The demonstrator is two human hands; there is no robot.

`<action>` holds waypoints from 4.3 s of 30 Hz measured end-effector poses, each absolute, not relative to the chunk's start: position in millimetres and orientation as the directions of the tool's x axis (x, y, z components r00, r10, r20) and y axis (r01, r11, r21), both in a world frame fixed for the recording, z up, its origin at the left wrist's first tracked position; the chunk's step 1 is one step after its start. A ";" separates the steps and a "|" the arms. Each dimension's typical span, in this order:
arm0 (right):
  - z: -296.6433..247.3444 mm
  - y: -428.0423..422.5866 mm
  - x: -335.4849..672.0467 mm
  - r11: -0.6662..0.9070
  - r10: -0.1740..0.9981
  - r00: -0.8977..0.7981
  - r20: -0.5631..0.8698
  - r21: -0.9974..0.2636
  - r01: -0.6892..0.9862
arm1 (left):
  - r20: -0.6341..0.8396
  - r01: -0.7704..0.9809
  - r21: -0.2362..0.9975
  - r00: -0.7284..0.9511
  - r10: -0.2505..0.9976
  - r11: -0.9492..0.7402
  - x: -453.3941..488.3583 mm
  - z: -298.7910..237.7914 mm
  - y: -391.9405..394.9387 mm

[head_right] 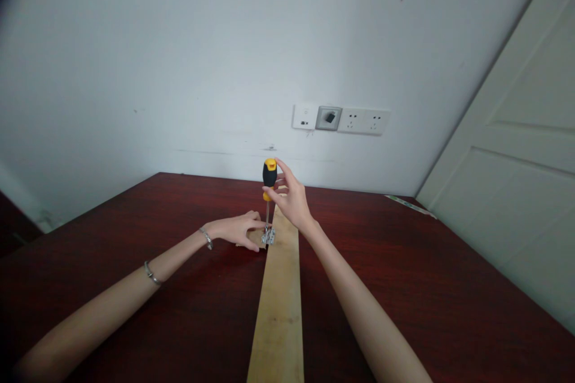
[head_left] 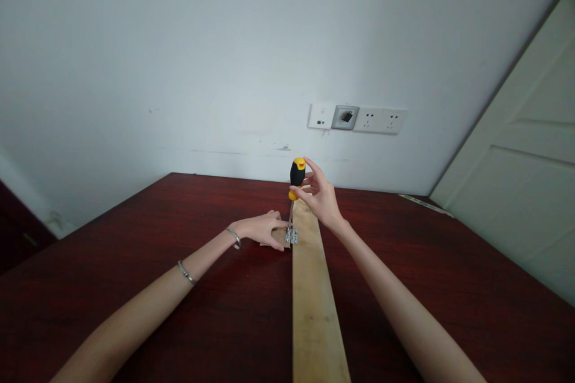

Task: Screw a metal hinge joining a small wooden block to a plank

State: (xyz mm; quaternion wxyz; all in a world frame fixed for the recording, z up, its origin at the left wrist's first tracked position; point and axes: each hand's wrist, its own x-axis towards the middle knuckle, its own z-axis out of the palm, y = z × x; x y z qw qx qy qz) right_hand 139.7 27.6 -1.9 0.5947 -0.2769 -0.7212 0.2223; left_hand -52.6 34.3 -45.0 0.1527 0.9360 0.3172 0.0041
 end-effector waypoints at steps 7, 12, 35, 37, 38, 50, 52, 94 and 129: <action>-0.2 27.3 140.1 0.745 0.664 -0.077 0.744 -0.649 0.154 | -0.064 0.574 0.284 0.811 0.582 -0.768 -54.3 -50.4 37.8; 1.4 26.0 140.7 0.742 0.669 -0.072 0.740 -0.656 0.139 | -0.073 0.579 0.294 0.807 0.586 -0.761 -54.7 -49.2 37.2; -2.7 27.0 139.6 0.749 0.662 -0.114 0.741 -0.646 0.149 | -0.065 0.574 0.312 0.808 0.585 -0.757 -54.1 -50.0 37.7; -2.6 27.0 139.6 0.753 0.657 -0.115 0.745 -0.640 0.154 | -0.073 0.578 0.309 0.806 0.587 -0.755 -54.1 -50.1 37.9; -2.7 27.1 139.5 0.754 0.656 -0.117 0.746 -0.639 0.154 | -0.078 0.579 0.307 0.806 0.586 -0.755 -54.0 -49.8 37.8; -3.2 26.1 138.9 0.761 0.649 -0.144 0.747 -0.634 0.138 | -0.075 0.577 0.290 0.809 0.583 -0.763 -54.4 -48.8 37.5; -4.0 26.2 138.7 0.764 0.645 -0.151 0.749 -0.631 0.131 | -0.074 0.572 0.291 0.812 0.578 -0.767 -54.2 -48.5 37.3; -2.9 26.7 139.6 0.734 0.675 -0.216 0.705 -0.670 0.110 | -0.065 0.606 0.267 0.787 0.613 -0.749 -51.8 -49.2 36.6; 45.1 13.6 146.7 0.762 0.624 -0.312 0.716 -0.472 0.442 | 0.011 0.621 0.303 0.756 0.654 -0.723 -52.7 -54.2 42.5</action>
